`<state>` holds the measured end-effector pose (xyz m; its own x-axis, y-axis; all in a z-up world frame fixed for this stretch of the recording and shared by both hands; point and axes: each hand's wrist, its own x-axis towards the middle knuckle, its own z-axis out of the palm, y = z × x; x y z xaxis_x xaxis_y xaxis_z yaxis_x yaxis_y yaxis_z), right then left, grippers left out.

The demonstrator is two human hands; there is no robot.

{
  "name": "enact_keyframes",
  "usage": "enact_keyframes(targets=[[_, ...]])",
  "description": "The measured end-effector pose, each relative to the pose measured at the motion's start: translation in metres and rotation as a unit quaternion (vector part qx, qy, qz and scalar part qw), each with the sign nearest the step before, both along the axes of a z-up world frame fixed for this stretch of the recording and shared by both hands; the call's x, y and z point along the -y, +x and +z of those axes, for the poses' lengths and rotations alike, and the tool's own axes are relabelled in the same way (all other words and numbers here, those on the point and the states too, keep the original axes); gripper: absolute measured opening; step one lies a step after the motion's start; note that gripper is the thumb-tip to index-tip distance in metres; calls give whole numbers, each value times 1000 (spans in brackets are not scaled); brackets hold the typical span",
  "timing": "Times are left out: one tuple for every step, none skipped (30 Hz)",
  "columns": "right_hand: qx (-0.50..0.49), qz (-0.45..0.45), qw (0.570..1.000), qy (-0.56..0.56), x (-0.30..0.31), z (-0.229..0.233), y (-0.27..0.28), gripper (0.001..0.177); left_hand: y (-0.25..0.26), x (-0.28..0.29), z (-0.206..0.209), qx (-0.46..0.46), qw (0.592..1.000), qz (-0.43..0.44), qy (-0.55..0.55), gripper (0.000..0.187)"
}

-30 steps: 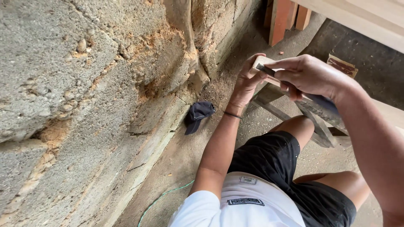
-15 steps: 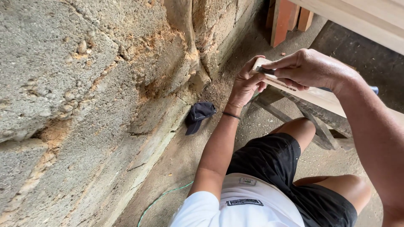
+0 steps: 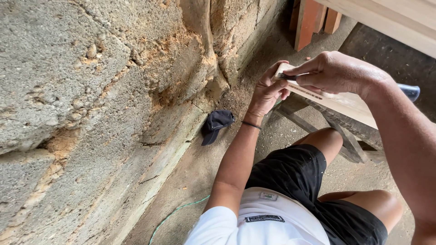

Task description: The person kneels on the ground and uses a sanding block to smooth the surface of a long wooden plank. They repeatedly rub the sanding block along the length of the plank, occasionally adjusting their grip and the plank's position on a low wooden support.

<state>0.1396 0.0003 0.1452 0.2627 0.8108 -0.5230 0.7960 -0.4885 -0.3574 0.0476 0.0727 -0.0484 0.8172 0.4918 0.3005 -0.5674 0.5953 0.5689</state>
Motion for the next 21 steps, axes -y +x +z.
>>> enact_keyframes(targets=[[0,-1,1000,0,-2,1,-1,34,0,0,1,0,1000,-1,0,43],[29,20,999,-7,-3,1,-3,34,0,1,2,1,1000,-3,-11,44],[57,40,997,-14,-4,1,-4,34,0,2,2,2,1000,-5,-23,44],[57,40,997,-14,-5,-2,-4,34,0,3,4,2,1000,-6,-23,44],[75,58,995,-5,-5,-5,-4,31,0,5,5,4,1000,4,-16,44],[95,77,993,4,-6,-8,-4,30,-1,6,5,7,1000,15,-9,45],[94,78,993,5,-6,-6,-6,30,1,10,7,7,1000,15,-9,45],[106,88,990,7,-5,-5,-8,31,2,15,8,42,998,16,-51,47],[119,98,988,10,-5,-3,-10,32,3,19,10,78,992,17,-94,50],[119,99,988,10,-4,-7,-8,32,5,23,11,79,992,18,-94,50],[123,109,986,32,-4,-10,-7,32,7,26,12,103,986,25,-133,50],[126,119,983,54,-3,-13,-6,32,8,29,13,126,977,31,-172,49],[126,120,983,53,-3,-12,-7,32,12,33,13,126,977,33,-172,49],[127,119,984,45,-4,-11,-7,31,16,36,13,107,972,73,-196,49],[128,118,984,36,-4,-10,-8,31,20,39,14,89,965,113,-220,50],[128,119,984,36,-5,-11,-8,31,23,41,18,90,965,113,-220,50],[134,115,984,21,-6,-12,-8,22,26,43,21,87,956,141,-241,53],[140,110,984,6,-7,-13,-8,22,29,46,25,83,947,170,-262,56],[139,111,984,6,-8,-11,-10,22,27,48,31,83,946,171,-262,56],[138,107,985,-1,-8,-9,-12,24,26,50,37,77,954,170,-234,35],[137,103,985,-8,-9,-6,-13,28,25,52,44,72,961,169,-205,21]])
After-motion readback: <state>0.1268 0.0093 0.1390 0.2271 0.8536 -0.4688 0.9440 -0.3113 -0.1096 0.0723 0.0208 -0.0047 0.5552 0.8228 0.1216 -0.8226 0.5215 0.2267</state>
